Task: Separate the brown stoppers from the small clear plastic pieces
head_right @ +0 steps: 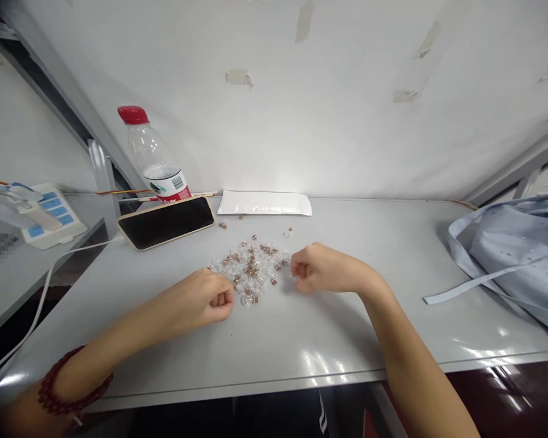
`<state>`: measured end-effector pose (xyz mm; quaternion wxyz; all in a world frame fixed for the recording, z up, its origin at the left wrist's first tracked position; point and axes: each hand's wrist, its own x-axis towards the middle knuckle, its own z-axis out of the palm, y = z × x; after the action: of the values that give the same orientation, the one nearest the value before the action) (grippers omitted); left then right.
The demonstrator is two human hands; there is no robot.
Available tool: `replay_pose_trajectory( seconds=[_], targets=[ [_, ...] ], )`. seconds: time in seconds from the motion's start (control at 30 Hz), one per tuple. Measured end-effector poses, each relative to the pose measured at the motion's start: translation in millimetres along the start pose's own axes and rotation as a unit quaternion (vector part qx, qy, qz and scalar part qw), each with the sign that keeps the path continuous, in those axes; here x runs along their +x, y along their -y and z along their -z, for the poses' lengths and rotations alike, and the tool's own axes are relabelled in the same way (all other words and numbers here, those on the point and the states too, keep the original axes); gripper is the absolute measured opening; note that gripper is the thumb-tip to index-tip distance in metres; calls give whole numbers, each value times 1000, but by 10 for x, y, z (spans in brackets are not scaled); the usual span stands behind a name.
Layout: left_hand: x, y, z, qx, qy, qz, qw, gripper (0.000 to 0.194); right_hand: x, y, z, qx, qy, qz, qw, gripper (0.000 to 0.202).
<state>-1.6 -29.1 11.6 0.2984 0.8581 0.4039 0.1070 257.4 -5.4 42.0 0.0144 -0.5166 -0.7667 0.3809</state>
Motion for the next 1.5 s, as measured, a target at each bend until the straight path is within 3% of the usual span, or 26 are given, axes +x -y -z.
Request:
replay_pose_trajectory(
  seconds=[0.1, 0.23, 0.4, 0.7, 0.87, 1.0, 1.23, 1.5],
  targets=[
    [10, -72, 78, -118, -68, 15, 991, 11, 19, 139, -88, 144, 4, 74, 987, 12],
    [20, -159, 143, -261, -204, 0, 944, 9, 99, 289, -313, 333, 13, 145, 931, 15],
    [29, -163, 106, -314, -204, -35, 927, 9, 174, 341, -461, 400, 17, 162, 902, 14],
    [23, -147, 103, -291, -206, -11, 934, 9, 221, 314, -505, 440, 17, 178, 880, 13],
    [20, -125, 90, -178, -236, -96, 950, 7, 235, 323, -520, 455, -11, 177, 873, 10],
    [51, -71, 30, -80, -262, -173, 946, 19, 251, 298, -528, 467, -49, 155, 869, 12],
    [105, 23, -57, 13, -313, -221, 924, 19, 230, 307, -539, 459, -91, 117, 876, 17],
    [147, 60, -109, 50, -327, -236, 914, 13, 224, 362, -612, 450, -141, 74, 879, 18]
  ],
)
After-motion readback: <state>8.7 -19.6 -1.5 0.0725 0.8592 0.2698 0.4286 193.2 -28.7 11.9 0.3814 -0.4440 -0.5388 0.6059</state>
